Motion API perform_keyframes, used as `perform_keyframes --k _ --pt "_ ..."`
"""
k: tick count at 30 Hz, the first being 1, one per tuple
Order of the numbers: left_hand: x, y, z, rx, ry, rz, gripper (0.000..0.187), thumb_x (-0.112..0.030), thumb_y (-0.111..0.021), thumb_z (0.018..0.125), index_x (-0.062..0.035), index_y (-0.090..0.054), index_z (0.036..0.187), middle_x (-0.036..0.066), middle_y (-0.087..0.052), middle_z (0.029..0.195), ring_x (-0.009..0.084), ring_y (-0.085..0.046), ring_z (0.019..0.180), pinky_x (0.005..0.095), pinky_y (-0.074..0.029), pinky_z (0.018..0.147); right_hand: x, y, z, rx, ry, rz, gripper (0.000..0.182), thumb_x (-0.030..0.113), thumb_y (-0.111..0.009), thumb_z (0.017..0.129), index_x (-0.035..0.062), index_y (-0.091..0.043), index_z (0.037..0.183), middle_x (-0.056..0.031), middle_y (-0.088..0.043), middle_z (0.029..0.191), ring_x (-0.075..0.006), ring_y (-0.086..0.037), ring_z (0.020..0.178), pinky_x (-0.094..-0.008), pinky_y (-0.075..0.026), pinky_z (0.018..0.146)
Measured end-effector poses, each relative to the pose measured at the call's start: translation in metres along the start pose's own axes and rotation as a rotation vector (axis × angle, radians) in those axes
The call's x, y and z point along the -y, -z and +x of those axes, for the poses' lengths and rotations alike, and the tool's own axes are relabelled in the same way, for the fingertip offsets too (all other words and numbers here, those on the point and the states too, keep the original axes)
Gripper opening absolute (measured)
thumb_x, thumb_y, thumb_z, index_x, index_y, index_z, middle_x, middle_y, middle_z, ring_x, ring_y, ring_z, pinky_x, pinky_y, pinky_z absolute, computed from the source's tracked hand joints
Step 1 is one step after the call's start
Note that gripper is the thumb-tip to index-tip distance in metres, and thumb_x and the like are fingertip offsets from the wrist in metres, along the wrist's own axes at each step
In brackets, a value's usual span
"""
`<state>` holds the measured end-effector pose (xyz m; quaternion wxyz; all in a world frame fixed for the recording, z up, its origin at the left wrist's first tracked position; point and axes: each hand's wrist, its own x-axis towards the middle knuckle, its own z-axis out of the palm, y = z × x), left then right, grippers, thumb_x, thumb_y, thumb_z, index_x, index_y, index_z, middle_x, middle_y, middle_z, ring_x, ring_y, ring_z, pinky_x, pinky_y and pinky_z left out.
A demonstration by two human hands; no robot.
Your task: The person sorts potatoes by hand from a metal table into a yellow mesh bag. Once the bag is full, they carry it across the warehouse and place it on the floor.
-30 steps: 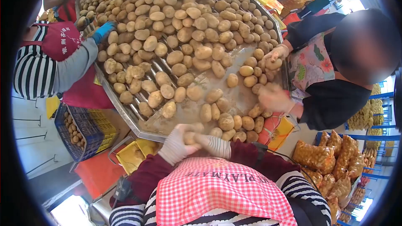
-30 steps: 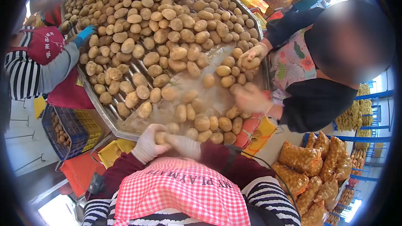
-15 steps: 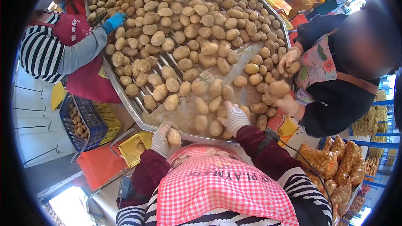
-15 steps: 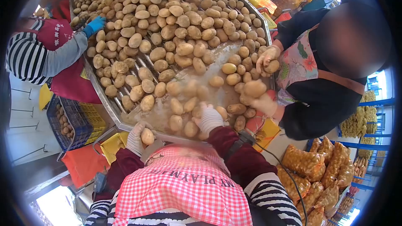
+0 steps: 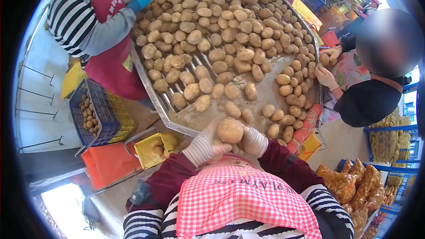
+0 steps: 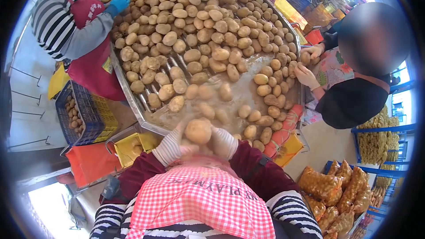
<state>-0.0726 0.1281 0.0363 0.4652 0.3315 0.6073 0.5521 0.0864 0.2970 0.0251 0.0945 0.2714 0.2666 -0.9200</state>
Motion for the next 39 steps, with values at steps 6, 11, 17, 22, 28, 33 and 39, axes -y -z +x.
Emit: perform_keyframes --k 6,11,17,22,28,33,39 --pt "0.006 0.021 -0.031 -0.067 0.12 0.037 0.089 -0.024 -0.089 0.082 -0.0098 -0.043 0.157 0.018 -0.059 0.144 0.0297 -0.058 0.134 0.0395 -0.048 0.113 -0.001 -0.054 0.009 -0.177 0.204 -0.739 0.056 0.049 -0.053 0.109 0.0024 -0.062 0.14 -0.0118 -0.07 0.13 -0.0233 -0.066 0.116 -0.0366 -0.052 0.103" --pt "0.064 0.046 -0.08 -0.193 0.293 -0.193 0.073 -0.031 -0.08 0.091 -0.0102 -0.051 0.154 0.014 -0.064 0.14 0.0294 -0.063 0.126 0.0389 -0.049 0.11 -0.014 -0.067 0.027 -0.137 -0.124 -1.076 0.048 0.044 -0.056 0.107 0.0006 -0.069 0.125 -0.0131 -0.072 0.105 -0.0234 -0.067 0.103 -0.0383 -0.054 0.091" --pt "0.202 0.181 -0.174 -0.79 0.585 -1.062 0.043 -0.045 -0.06 0.106 -0.0105 -0.065 0.13 0.009 -0.075 0.109 0.0234 -0.075 0.083 0.0399 -0.062 0.06 -0.051 0.033 -0.018 0.095 0.323 -1.685 0.03 0.007 -0.062 0.093 0.0061 -0.064 0.123 -0.0203 -0.065 0.122 -0.0396 -0.067 0.11 -0.0426 -0.058 0.091" --pt "0.281 0.225 -0.233 -1.105 0.847 -0.7 0.047 -0.044 -0.054 0.108 -0.0061 -0.059 0.136 0.015 -0.07 0.119 0.03 -0.068 0.112 0.0466 -0.057 0.094 -0.079 0.08 -0.062 -0.384 0.192 -1.365 0.029 0.023 -0.059 0.105 0.0054 -0.066 0.126 -0.0121 -0.071 0.108 -0.0239 -0.07 0.092 -0.0349 -0.058 0.078" --pt "0.21 0.174 -0.166 -1.006 0.547 -0.129 0.041 -0.033 -0.055 0.107 -0.0061 -0.062 0.137 0.011 -0.068 0.111 0.0206 -0.063 0.09 0.0349 -0.053 0.079 -0.018 0.04 -0.073 -0.756 0.204 -1.368 0.039 0.029 -0.068 0.096 0.0034 -0.066 0.124 -0.0214 -0.071 0.109 -0.0389 -0.069 0.098 -0.0449 -0.055 0.089" --pt "0.054 0.072 -0.035 -0.543 0.209 0.104 0.03 -0.025 -0.059 0.106 -0.005 -0.069 0.127 0.007 -0.071 0.101 0.0145 -0.063 0.082 0.0307 -0.053 0.074 -0.009 0.01 -0.004 -0.723 0.041 -1.742 0.046 0.033 -0.071 0.093 0.0054 -0.062 0.128 -0.0263 -0.065 0.126 -0.044 -0.066 0.108 -0.0499 -0.053 0.096" --pt "0.039 -0.011 0.021 -0.052 0.446 -0.505 0.043 -0.038 -0.069 0.102 -0.005 -0.066 0.13 0.012 -0.071 0.113 0.0271 -0.07 0.101 0.0426 -0.058 0.09 0.0 -0.001 -0.033 -0.275 0.377 -0.782 0.046 0.031 -0.063 0.099 0.0072 -0.059 0.138 -0.025 -0.062 0.128 -0.0415 -0.063 0.117 -0.0453 -0.054 0.096"
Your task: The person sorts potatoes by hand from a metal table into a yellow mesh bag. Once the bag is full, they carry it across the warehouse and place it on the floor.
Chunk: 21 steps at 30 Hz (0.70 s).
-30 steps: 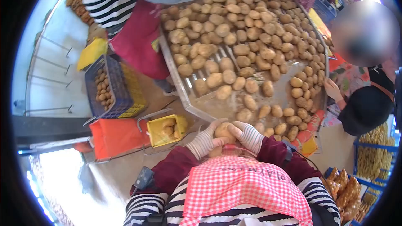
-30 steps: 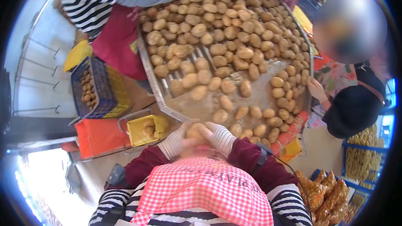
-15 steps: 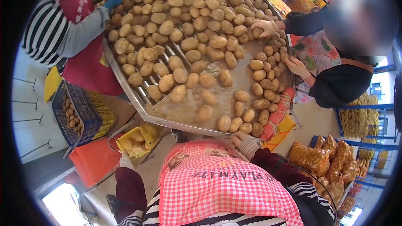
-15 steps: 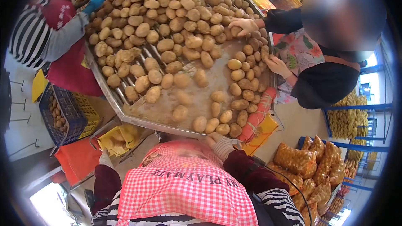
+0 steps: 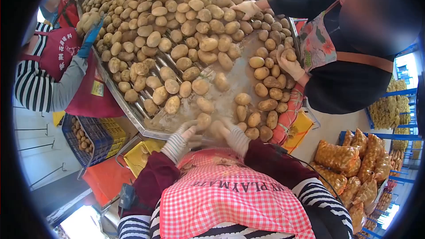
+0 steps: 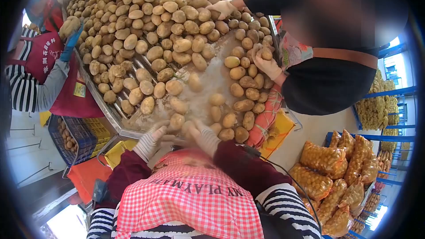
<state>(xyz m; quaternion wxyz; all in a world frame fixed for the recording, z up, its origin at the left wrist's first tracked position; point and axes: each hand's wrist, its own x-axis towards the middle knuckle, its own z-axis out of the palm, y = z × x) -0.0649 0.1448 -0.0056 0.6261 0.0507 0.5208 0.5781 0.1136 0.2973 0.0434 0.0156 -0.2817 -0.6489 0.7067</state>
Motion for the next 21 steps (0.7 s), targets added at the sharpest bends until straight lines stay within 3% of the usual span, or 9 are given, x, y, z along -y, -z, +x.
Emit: perform_keyframes --k 1,3,5,7,13,14,17,18,21 --pt "0.008 -0.007 -0.003 0.073 0.133 -0.287 0.049 -0.042 -0.07 0.1 -0.0044 -0.066 0.131 0.014 -0.071 0.117 0.0305 -0.07 0.107 0.046 -0.059 0.092 -0.007 0.004 -0.005 0.037 -0.034 0.054 0.047 0.03 -0.064 0.099 0.007 -0.059 0.139 -0.0257 -0.063 0.126 -0.0416 -0.064 0.116 -0.0445 -0.054 0.096" --pt "0.018 -0.005 -0.011 0.199 0.218 -0.288 0.05 -0.043 -0.072 0.098 -0.0042 -0.066 0.129 0.014 -0.071 0.117 0.0325 -0.07 0.107 0.0488 -0.059 0.09 -0.021 0.012 -0.015 0.106 -0.108 0.159 0.048 0.03 -0.066 0.097 0.0066 -0.059 0.139 -0.027 -0.065 0.123 -0.0417 -0.066 0.113 -0.043 -0.055 0.096" --pt "0.025 0.003 -0.019 0.173 0.223 -0.345 0.048 -0.041 -0.073 0.097 -0.0041 -0.066 0.126 0.013 -0.071 0.115 0.0329 -0.07 0.106 0.0493 -0.06 0.088 -0.036 0.052 -0.019 0.087 -0.046 -0.639 0.051 0.031 -0.07 0.096 0.0065 -0.059 0.139 -0.0275 -0.064 0.125 -0.0402 -0.066 0.114 -0.0445 -0.055 0.096" --pt "0.031 0.02 -0.024 -0.01 0.14 -0.469 0.042 -0.037 -0.072 0.098 -0.004 -0.067 0.123 0.012 -0.071 0.112 0.0318 -0.071 0.104 0.0475 -0.061 0.086 -0.044 0.092 -0.022 -0.26 -0.362 -0.702 0.054 0.031 -0.073 0.093 0.0072 -0.059 0.139 -0.0271 -0.06 0.13 -0.0419 -0.064 0.117 -0.0469 -0.056 0.097" --pt "0.034 0.019 -0.028 -0.287 0.103 -0.554 0.033 -0.039 -0.069 0.1 -0.0064 -0.068 0.108 0.011 -0.069 0.098 0.0273 -0.069 0.093 0.0442 -0.06 0.081 -0.085 0.116 0.001 -0.371 -0.275 -0.889 0.053 0.029 -0.075 0.09 0.0042 -0.06 0.135 -0.0269 -0.054 0.134 -0.0479 -0.062 0.115 -0.053 -0.054 0.1" --pt "0.033 0.013 -0.029 -0.271 0.092 -0.474 0.033 -0.038 -0.069 0.1 -0.0059 -0.067 0.108 0.011 -0.07 0.099 0.0268 -0.068 0.093 0.0429 -0.06 0.081 -0.078 0.115 0.004 -0.428 -0.126 -0.977 0.054 0.033 -0.076 0.09 0.0064 -0.06 0.134 -0.022 -0.061 0.125 -0.0416 -0.068 0.107 -0.0465 -0.058 0.09" --pt "0.032 0.016 -0.032 -0.166 0.044 -0.224 0.034 -0.035 -0.068 0.1 -0.0031 -0.067 0.113 0.013 -0.07 0.103 0.026 -0.068 0.096 0.0396 -0.059 0.085 -0.049 0.109 -0.006 -0.215 -0.226 0.695 0.053 0.04 -0.074 0.092 0.0075 -0.063 0.132 -0.0144 -0.068 0.111 -0.0303 -0.072 0.09 -0.0383 -0.058 0.067" --pt "0.031 0.018 -0.034 -0.119 0.033 -0.134 0.035 -0.033 -0.068 0.1 -0.0019 -0.067 0.115 0.014 -0.071 0.106 0.026 -0.068 0.098 0.0385 -0.058 0.087 -0.049 0.103 -0.012 -0.112 -0.261 1.104 0.048 0.044 -0.069 0.095 0.0072 -0.067 0.126 -0.0084 -0.069 0.102 -0.0198 -0.068 0.074 -0.0317 -0.05 0.051" --pt "0.021 -0.002 -0.026 -0.132 -0.13 0.346 0.046 -0.03 -0.071 0.097 0.0008 -0.063 0.131 0.016 -0.07 0.119 0.027 -0.068 0.106 0.0377 -0.058 0.091 -0.048 0.08 -0.008 0.166 -0.348 1.128 0.047 0.048 -0.063 0.1 0.0063 -0.069 0.12 -0.0096 -0.07 0.102 -0.0195 -0.068 0.075 -0.0334 -0.049 0.047"
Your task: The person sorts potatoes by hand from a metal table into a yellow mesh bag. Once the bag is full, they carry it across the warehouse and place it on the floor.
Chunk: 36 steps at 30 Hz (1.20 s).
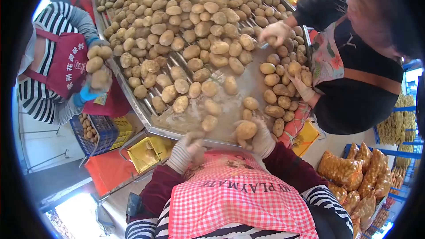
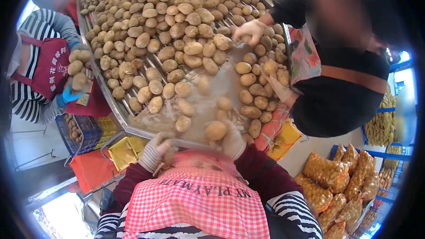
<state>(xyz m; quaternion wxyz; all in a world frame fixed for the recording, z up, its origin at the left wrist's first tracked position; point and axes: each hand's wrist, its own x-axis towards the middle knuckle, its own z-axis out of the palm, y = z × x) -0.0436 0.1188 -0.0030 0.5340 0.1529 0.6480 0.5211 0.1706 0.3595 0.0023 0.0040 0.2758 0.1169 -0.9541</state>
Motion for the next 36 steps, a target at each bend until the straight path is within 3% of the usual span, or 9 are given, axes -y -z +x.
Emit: perform_keyframes --k 5,7,10,13,16,22,27,31,36 --pt "-0.005 -0.019 -0.008 0.136 -0.169 0.349 0.074 -0.029 -0.08 0.091 -0.0008 -0.048 0.151 0.016 -0.065 0.135 0.0283 -0.066 0.117 0.038 -0.055 0.1 -0.055 -0.089 0.037 -0.19 -0.163 -0.785 0.039 0.043 -0.056 0.107 0.0094 -0.069 0.123 -0.0152 -0.072 0.108 -0.03 -0.073 0.093 -0.0403 -0.06 0.074" --pt "0.009 -0.004 -0.016 0.045 -0.069 0.196 0.072 -0.031 -0.08 0.091 -0.001 -0.05 0.149 0.017 -0.065 0.134 0.0285 -0.066 0.117 0.0382 -0.055 0.099 -0.043 -0.086 0.045 0.081 -0.014 -1.573 0.03 0.03 -0.059 0.105 0.0095 -0.067 0.125 -0.0173 -0.071 0.115 -0.0351 -0.072 0.097 -0.0439 -0.06 0.085" --pt "0.022 0.02 -0.039 0.018 -0.017 -0.301 0.07 -0.039 -0.078 0.092 -0.0003 -0.054 0.145 0.018 -0.066 0.131 0.0275 -0.068 0.112 0.0401 -0.058 0.096 -0.037 -0.072 0.063 -0.027 0.614 -1.986 0.033 0.016 -0.062 0.098 0.0099 -0.064 0.13 -0.0193 -0.068 0.125 -0.042 -0.07 0.103 -0.0461 -0.057 0.091" --pt "0.03 0.042 -0.064 0.037 0.168 -0.757 0.071 -0.049 -0.076 0.094 0.0011 -0.057 0.14 0.019 -0.07 0.124 0.0267 -0.073 0.102 0.0439 -0.062 0.089 -0.038 -0.052 0.106 0.058 0.455 -2.382 0.039 0.012 -0.062 0.092 0.0099 -0.064 0.131 -0.0205 -0.068 0.124 -0.0443 -0.067 0.105 -0.0452 -0.055 0.093" --pt "0.037 0.06 -0.081 -0.066 0.21 -0.955 0.068 -0.053 -0.074 0.096 0.0012 -0.061 0.136 0.018 -0.075 0.112 0.0299 -0.075 0.089 0.0488 -0.064 0.085 -0.029 -0.068 0.116 0.002 0.362 -2.216 0.036 0.016 -0.061 0.098 0.0092 -0.063 0.133 -0.0166 -0.069 0.121 -0.0367 -0.069 0.106 -0.045 -0.055 0.093" --pt "0.113 0.151 -0.1 -0.369 0.197 -1.024 0.058 -0.046 -0.069 0.101 -0.0025 -0.059 0.138 0.018 -0.072 0.117 0.0305 -0.075 0.092 0.0471 -0.064 0.082 -0.035 -0.094 0.071 0.009 -0.136 -0.358 0.044 0.04 -0.054 0.108 0.0029 -0.063 0.13 -0.0093 -0.071 0.107 -0.0187 -0.068 0.089 -0.0305 -0.055 0.075" --pt "0.168 0.198 -0.092 -1.022 0.379 -1.069 0.051 -0.045 -0.065 0.102 -0.0056 -0.062 0.134 0.013 -0.071 0.116 0.0308 -0.073 0.091 0.0441 -0.062 0.079 -0.064 -0.068 0.086 -0.027 -0.24 -0.419 0.05 0.047 -0.055 0.107 0.0045 -0.061 0.132 -0.0141 -0.072 0.101 -0.0232 -0.068 0.074 -0.0365 -0.056 0.064" --pt "0.206 0.189 -0.122 -1.052 0.297 -0.754 0.04 -0.035 -0.066 0.101 -0.007 -0.066 0.129 0.014 -0.069 0.122 0.0305 -0.07 0.1 0.0418 -0.058 0.087 -0.088 -0.112 0.102 0.035 -0.374 -0.621 0.046 0.048 -0.054 0.108 0.008 -0.062 0.13 -0.0076 -0.07 0.106 -0.0184 -0.067 0.087 -0.0327 -0.057 0.073" --pt "0.223 0.196 -0.173 -1.35 0.107 0.522 0.032 -0.01 -0.068 0.095 0.0003 -0.066 0.125 0.024 -0.066 0.125 0.0388 -0.066 0.108 0.0469 -0.053 0.092 -0.166 -0.161 0.161 0.109 -0.464 -0.808 0.054 0.053 -0.05 0.109 0.0067 -0.059 0.136 -0.0079 -0.067 0.107 -0.0185 -0.066 0.079 -0.0343 -0.056 0.068"
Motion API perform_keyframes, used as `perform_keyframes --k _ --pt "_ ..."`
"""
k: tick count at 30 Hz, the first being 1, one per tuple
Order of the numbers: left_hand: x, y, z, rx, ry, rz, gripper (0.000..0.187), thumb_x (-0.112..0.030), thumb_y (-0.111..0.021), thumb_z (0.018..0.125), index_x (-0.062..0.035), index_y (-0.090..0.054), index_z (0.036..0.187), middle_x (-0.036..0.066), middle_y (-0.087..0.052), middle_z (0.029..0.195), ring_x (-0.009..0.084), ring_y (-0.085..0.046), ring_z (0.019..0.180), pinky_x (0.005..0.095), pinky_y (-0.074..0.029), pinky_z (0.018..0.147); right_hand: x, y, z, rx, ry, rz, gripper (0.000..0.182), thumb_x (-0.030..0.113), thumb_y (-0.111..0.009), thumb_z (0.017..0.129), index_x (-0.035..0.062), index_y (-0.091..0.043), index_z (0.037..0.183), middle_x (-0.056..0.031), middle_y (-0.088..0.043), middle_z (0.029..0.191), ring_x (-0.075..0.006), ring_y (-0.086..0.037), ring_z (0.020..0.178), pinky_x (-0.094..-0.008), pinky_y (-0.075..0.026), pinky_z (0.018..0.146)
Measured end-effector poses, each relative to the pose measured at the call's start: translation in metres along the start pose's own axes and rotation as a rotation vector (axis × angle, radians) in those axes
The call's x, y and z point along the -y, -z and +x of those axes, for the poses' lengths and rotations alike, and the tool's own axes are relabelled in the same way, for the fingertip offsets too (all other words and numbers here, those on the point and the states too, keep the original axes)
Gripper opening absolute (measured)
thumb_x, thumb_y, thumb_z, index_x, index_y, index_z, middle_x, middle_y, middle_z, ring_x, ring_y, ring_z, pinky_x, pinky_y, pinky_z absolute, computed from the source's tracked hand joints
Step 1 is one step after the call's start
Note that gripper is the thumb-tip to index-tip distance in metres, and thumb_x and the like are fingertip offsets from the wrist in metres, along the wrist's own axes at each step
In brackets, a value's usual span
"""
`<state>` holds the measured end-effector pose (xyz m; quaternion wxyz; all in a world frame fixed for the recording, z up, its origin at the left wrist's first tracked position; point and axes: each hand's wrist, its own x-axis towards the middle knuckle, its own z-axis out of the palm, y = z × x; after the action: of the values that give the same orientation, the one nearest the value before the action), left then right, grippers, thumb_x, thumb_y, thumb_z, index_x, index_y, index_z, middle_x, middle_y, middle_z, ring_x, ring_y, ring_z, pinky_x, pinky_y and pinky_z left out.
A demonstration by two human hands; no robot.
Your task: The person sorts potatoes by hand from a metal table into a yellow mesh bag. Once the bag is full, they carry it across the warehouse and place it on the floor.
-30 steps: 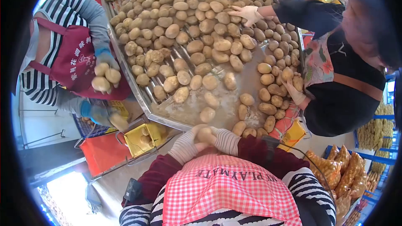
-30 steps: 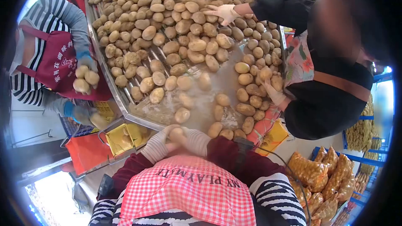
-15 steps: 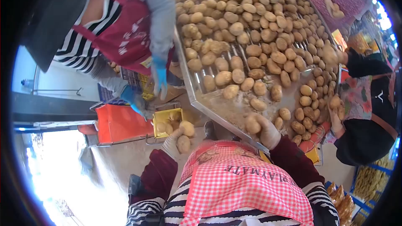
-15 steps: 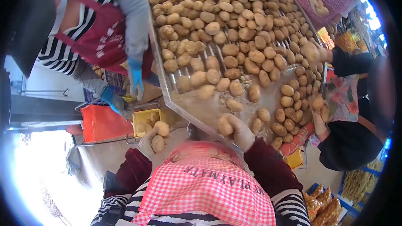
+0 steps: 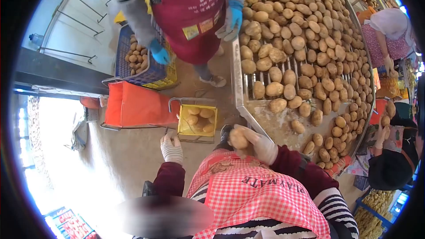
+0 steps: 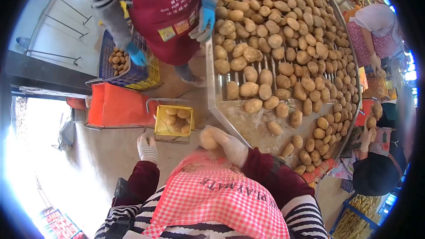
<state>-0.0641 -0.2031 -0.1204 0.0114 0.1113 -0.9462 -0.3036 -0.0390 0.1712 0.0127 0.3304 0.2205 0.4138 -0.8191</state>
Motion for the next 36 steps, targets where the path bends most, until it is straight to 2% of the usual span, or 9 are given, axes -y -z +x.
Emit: perform_keyframes --k 4,8,13,18,22,26,30,34,36 --pt "0.045 0.0 0.019 0.086 -0.217 0.109 0.038 -0.013 -0.072 0.091 -0.0017 -0.065 0.127 0.027 -0.061 0.134 0.0472 -0.058 0.123 0.0509 -0.048 0.107 -0.007 -0.019 0.046 -0.177 -0.13 -0.457 0.057 0.041 -0.06 0.105 0.0079 -0.053 0.151 -0.0092 -0.068 0.12 -0.0163 -0.066 0.1 -0.0334 -0.056 0.088" --pt "0.076 -0.009 0.019 0.279 -0.313 0.013 0.044 -0.018 -0.074 0.089 -0.005 -0.064 0.13 0.027 -0.05 0.152 0.0494 -0.045 0.141 0.053 -0.039 0.12 -0.052 0.01 0.048 -0.209 -0.115 -0.598 0.052 0.039 -0.063 0.104 0.0054 -0.062 0.143 -0.0125 -0.072 0.116 -0.0203 -0.067 0.108 -0.034 -0.053 0.097" --pt "0.055 0.001 0.018 0.248 -0.246 0.094 0.041 -0.024 -0.076 0.085 -0.01 -0.069 0.123 0.027 -0.04 0.163 0.0481 -0.037 0.15 0.0532 -0.037 0.123 -0.081 0.026 0.054 -0.169 -0.239 -0.768 0.046 0.039 -0.062 0.104 0.002 -0.068 0.132 -0.0137 -0.075 0.117 -0.0254 -0.07 0.107 -0.0376 -0.053 0.097" --pt "0.044 0.005 0.016 0.218 -0.227 0.105 0.039 -0.031 -0.078 0.085 -0.0125 -0.073 0.119 0.026 -0.035 0.168 0.0489 -0.034 0.152 0.0519 -0.036 0.124 -0.118 0.036 0.111 -0.182 -0.079 -0.9 0.055 0.039 -0.064 0.102 -0.0015 -0.061 0.139 -0.0201 -0.074 0.124 -0.0336 -0.07 0.114 -0.0393 -0.053 0.1" --pt "0.065 0.002 0.024 0.273 -0.266 0.098 0.055 -0.025 -0.083 0.083 -0.0103 -0.065 0.133 0.024 -0.038 0.167 0.0454 -0.036 0.153 0.0508 -0.037 0.123 -0.126 0.026 0.112 -0.276 0.135 -0.911 0.061 0.041 -0.066 0.101 -0.0021 -0.058 0.144 -0.0256 -0.071 0.13 -0.0362 -0.07 0.117 -0.0405 -0.053 0.101" --pt "0.093 0.005 0.044 0.31 -0.376 -0.056 0.053 -0.016 -0.081 0.083 -0.0089 -0.063 0.132 0.024 -0.044 0.162 0.046 -0.042 0.149 0.0517 -0.04 0.121 -0.095 0.002 0.121 -0.429 -0.152 -0.791 0.066 0.044 -0.066 0.1 -0.0027 -0.056 0.146 -0.0272 -0.068 0.135 -0.0372 -0.065 0.128 -0.042 -0.049 0.108" --pt "0.113 0.005 0.065 0.419 -0.499 -0.093 0.027 -0.009 -0.074 0.082 -0.0027 -0.065 0.107 0.028 -0.055 0.151 0.0473 -0.046 0.147 0.0492 -0.041 0.121 -0.067 -0.028 0.181 -0.511 -0.205 -1.101 0.068 0.049 -0.068 0.098 -0.0007 -0.059 0.143 -0.0283 -0.069 0.132 -0.0408 -0.067 0.122 -0.0437 -0.052 0.102" --pt "0.127 -0.001 0.084 0.525 -0.668 -0.124 0.028 -0.023 -0.075 0.084 -0.0036 -0.064 0.099 0.026 -0.066 0.124 0.0483 -0.06 0.12 0.054 -0.049 0.102 -0.072 -0.022 0.229 -0.446 -0.382 -1.434 0.068 0.059 -0.054 0.1 0.0006 -0.07 0.13 -0.0279 -0.071 0.127 -0.0427 -0.068 0.121 -0.0493 -0.052 0.102" --pt "0.118 0.003 0.085 0.651 -0.549 -0.141 0.033 -0.031 -0.075 0.084 -0.0022 -0.064 0.095 0.026 -0.067 0.111 0.0475 -0.061 0.107 0.0548 -0.049 0.092 -0.088 -0.009 0.246 -0.513 -0.48 -1.523 0.068 0.061 -0.047 0.102 0.0015 -0.076 0.121 -0.0272 -0.073 0.123 -0.0422 -0.068 0.122 -0.0516 -0.052 0.102"
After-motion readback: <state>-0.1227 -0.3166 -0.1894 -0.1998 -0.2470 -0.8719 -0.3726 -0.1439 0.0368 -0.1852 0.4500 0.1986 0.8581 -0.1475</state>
